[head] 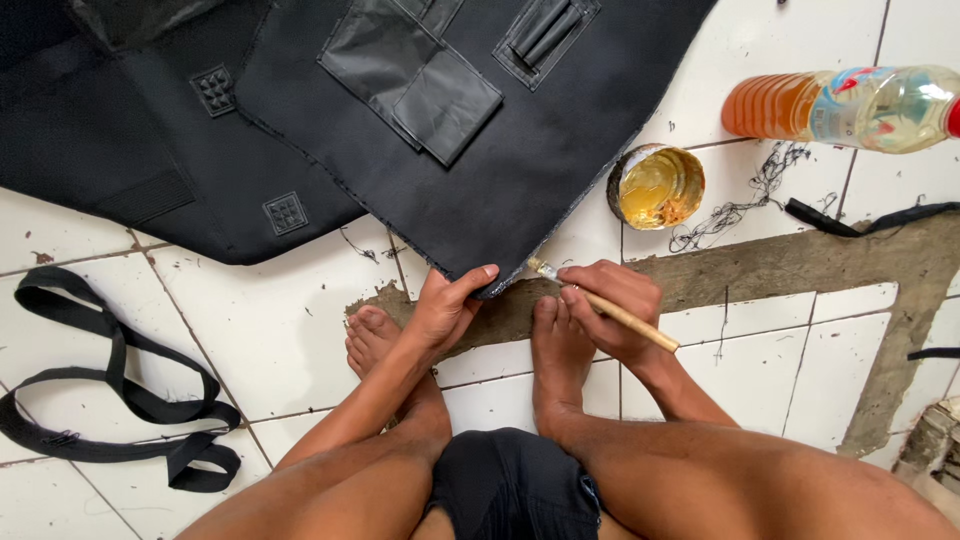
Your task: The person applies a yellowish substance to the edge of a black bag strap using a small brush. They hold the strap with one hand and paint along its length, occasionally dipping the brush into a small container of the substance.
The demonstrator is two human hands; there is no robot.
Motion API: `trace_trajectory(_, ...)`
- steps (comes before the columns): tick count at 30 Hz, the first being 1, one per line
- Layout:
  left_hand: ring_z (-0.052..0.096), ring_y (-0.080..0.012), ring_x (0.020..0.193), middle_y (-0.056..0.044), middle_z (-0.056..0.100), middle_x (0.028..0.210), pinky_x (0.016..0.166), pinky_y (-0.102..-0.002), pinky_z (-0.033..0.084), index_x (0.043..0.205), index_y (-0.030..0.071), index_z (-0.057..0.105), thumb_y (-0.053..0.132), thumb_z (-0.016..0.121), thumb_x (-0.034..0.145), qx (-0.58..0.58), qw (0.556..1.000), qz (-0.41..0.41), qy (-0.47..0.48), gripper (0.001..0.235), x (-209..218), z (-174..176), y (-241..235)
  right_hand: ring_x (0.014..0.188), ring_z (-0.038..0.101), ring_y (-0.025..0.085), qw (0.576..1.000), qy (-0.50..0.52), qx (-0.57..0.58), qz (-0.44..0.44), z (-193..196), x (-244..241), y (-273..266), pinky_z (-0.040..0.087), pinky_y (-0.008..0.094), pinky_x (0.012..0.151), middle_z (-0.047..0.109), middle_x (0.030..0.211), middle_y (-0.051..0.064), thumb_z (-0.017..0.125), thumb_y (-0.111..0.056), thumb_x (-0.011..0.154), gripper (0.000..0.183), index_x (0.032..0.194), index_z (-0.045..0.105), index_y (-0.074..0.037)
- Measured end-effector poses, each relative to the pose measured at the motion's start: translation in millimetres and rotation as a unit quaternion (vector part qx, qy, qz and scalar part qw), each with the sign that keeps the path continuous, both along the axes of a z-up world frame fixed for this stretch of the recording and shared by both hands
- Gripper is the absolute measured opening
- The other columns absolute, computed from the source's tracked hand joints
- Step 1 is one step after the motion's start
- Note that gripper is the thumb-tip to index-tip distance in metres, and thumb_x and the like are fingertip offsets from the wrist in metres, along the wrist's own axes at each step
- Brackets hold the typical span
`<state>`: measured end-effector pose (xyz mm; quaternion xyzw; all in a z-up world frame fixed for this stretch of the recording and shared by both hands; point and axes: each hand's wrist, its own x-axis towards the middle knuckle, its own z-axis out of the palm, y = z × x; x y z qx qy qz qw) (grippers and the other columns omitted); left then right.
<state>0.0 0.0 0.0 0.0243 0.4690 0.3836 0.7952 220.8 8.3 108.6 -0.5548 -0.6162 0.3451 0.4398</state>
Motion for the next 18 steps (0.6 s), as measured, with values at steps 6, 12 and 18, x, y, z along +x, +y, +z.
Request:
trace_trajectory(6, 0.07, -0.03, 0.116, -0.016, 0.071, 0.134, 0.099, -0.048, 0.061, 0.144, 0.006, 0.059, -0.009, 0.077, 0.086, -0.018, 1.0, 0.009, -0.012, 0.063, -3, 2, 3, 0.06, 0.069, 0.031, 0.999, -0.009, 0.003, -0.041, -27, 19, 2, 0.055, 0.039, 0.053, 0.076, 0.08, 0.024, 0.068, -0.004, 0.099, 0.015, 0.102, 0.079, 0.006)
trace_trajectory(12, 0.071, -0.0261, 0.112, -0.014, 0.072, 0.132, 0.098, -0.046, 0.061, 0.145, 0.006, 0.059, -0.008, 0.078, 0.086, -0.02, 1.0, 0.011, -0.011, 0.063, -3, 4, 2, 0.059, 0.067, 0.029, 0.998, -0.029, 0.038, -0.049, -14, 19, -6, 0.055, 0.038, 0.056, 0.076, 0.08, 0.015, 0.072, -0.011, 0.097, 0.015, 0.095, 0.079, 0.002)
trace_trajectory(18, 0.074, -0.0255, 0.107, -0.014, 0.074, 0.126, 0.094, -0.045, 0.063, 0.142, 0.006, 0.062, -0.008, 0.078, 0.085, -0.03, 0.999, 0.018, -0.012, 0.061, -3, 9, 5, 0.059, 0.069, 0.034, 0.998, -0.028, 0.043, -0.045, -71, 30, -26, 0.055, 0.042, 0.056, 0.075, 0.078, 0.018, 0.074, -0.012, 0.097, 0.015, 0.096, 0.081, 0.001)
